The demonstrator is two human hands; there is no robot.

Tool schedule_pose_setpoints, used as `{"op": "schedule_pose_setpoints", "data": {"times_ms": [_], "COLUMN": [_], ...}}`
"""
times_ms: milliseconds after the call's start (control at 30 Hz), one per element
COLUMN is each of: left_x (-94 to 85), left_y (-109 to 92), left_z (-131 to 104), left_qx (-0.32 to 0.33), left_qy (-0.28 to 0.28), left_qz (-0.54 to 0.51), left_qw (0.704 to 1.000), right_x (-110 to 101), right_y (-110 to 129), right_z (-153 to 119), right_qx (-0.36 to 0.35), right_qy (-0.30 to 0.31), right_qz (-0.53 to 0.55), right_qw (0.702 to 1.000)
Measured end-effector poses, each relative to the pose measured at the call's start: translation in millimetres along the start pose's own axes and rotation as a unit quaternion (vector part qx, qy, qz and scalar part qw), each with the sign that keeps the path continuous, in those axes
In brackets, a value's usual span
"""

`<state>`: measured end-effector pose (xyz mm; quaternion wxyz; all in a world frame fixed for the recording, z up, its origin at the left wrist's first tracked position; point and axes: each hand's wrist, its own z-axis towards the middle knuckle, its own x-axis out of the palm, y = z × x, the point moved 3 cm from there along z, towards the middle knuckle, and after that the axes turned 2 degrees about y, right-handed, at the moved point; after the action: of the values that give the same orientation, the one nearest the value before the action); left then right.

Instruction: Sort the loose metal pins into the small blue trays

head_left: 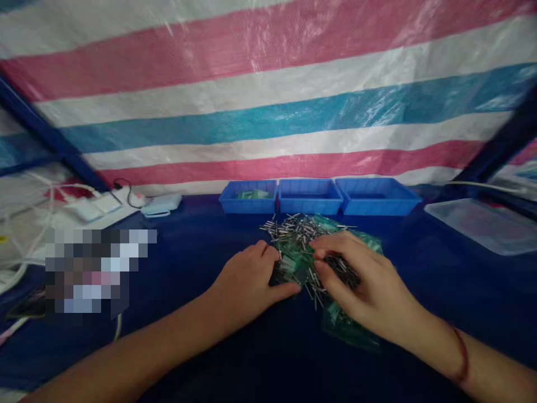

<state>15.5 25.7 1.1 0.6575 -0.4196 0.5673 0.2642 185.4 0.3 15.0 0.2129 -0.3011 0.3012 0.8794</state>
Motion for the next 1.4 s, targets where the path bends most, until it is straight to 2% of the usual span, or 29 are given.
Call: {"op": "schedule_pose_setpoints", "data": {"times_ms": [167,333,567,700,800,933,1067,1200,1300,1400], "left_x": [4.1,8.9,8.7,3.1,-0.9,-8.9,-12.4,-8.9,-4.5,-4.0], "left_y": [2.0,-1.0,-2.2,-1.9,1.7,5.7,-2.5,-10.1,-10.2,-9.0], "left_z": [1.5,0.6,2.1,2.9,3.6,3.3,1.4,0.6,2.8,4.7], "left_qx": [-0.01,-0.021,-0.018,-0.022,-0.023,-0.002,0.064,0.089,0.067,0.044], "left_qy": [-0.015,-0.044,-0.031,-0.009,0.008,-0.036,-0.045,-0.047,-0.029,-0.028], "left_qz": [-0.051,0.005,-0.04,-0.119,-0.216,-0.302,-0.414,-0.467,-0.487,-0.47], "left_qw": [0.999,0.999,0.999,0.993,0.976,0.953,0.907,0.879,0.871,0.881], "right_x": [-2.4,-1.0,0.6,2.2,2.3,3.1,3.7,5.8,4.6,3.0], "right_y": [0.6,1.2,-0.3,-0.9,-0.6,-1.5,-4.1,-5.8,-5.7,-6.4], "right_z": [-1.0,-1.0,-1.6,-0.3,0.0,-1.2,-3.0,-4.5,-4.7,-4.3], "right_qx": [0.002,0.006,0.008,0.006,0.002,0.005,0.058,0.149,0.19,0.201], "right_qy": [0.007,0.013,0.021,0.021,0.019,0.021,0.003,0.042,0.053,0.037], "right_qz": [-0.005,-0.003,-0.01,-0.01,-0.013,-0.032,-0.034,0.059,0.091,0.102], "right_qw": [1.0,1.0,1.0,1.0,1.0,0.999,0.998,0.986,0.976,0.974]}}
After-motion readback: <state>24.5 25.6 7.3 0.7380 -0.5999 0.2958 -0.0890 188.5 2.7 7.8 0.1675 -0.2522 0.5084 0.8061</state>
